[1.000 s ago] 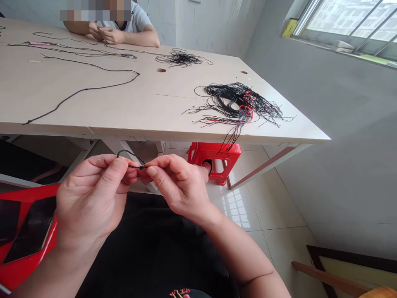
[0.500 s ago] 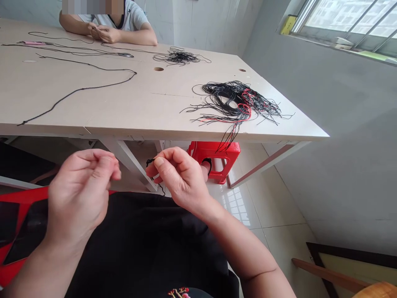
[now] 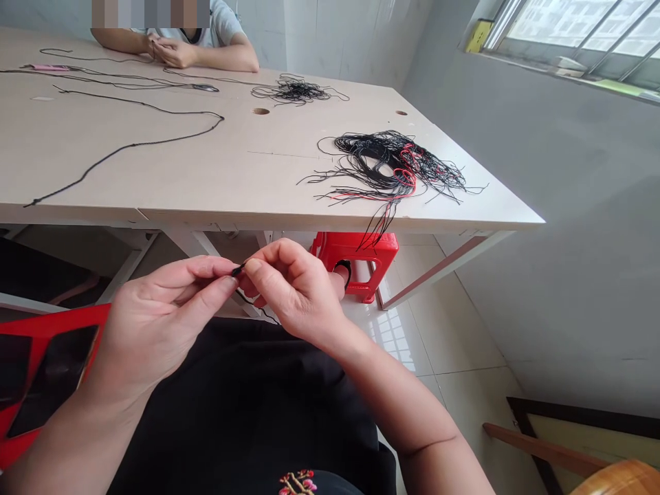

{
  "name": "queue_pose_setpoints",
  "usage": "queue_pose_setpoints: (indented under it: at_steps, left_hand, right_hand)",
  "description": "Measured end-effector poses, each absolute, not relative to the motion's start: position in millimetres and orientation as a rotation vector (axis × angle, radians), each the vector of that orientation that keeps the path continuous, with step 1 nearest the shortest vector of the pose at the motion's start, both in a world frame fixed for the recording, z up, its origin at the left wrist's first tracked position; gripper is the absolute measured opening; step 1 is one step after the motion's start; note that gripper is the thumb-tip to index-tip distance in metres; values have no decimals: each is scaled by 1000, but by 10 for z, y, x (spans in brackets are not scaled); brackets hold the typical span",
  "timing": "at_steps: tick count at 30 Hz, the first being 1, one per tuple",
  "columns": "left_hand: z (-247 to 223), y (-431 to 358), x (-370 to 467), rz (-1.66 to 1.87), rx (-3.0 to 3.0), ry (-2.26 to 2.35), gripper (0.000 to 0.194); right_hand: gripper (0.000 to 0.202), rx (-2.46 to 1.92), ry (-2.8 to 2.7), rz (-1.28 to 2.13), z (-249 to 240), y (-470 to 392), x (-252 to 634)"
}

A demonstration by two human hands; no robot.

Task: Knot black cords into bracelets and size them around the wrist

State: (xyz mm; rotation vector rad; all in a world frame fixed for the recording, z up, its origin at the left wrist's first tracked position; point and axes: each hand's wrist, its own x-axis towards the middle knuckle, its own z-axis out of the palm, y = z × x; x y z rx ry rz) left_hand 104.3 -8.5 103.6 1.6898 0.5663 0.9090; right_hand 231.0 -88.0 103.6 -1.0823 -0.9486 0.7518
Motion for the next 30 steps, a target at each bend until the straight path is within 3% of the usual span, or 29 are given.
queue_pose_setpoints:
  at_steps: [8,21,24,30]
  left_hand:
    - [1046,-84,1095,812,1391,647,2]
    - [994,-74,1051,896,1439,694,8]
    - [987,-81,1040,987,1545,743,9]
    - [1047,-138,1021,1119,1817,839,6]
  right_hand:
    - [22,-1070,-935,790,1028,-855,2304]
    - [18,-1076,-976,775,974,-813,2310]
    - [13,-1166,-1028,559,928,-830,2287]
    - [15,-1329,-1280,-234,858,-924,2235]
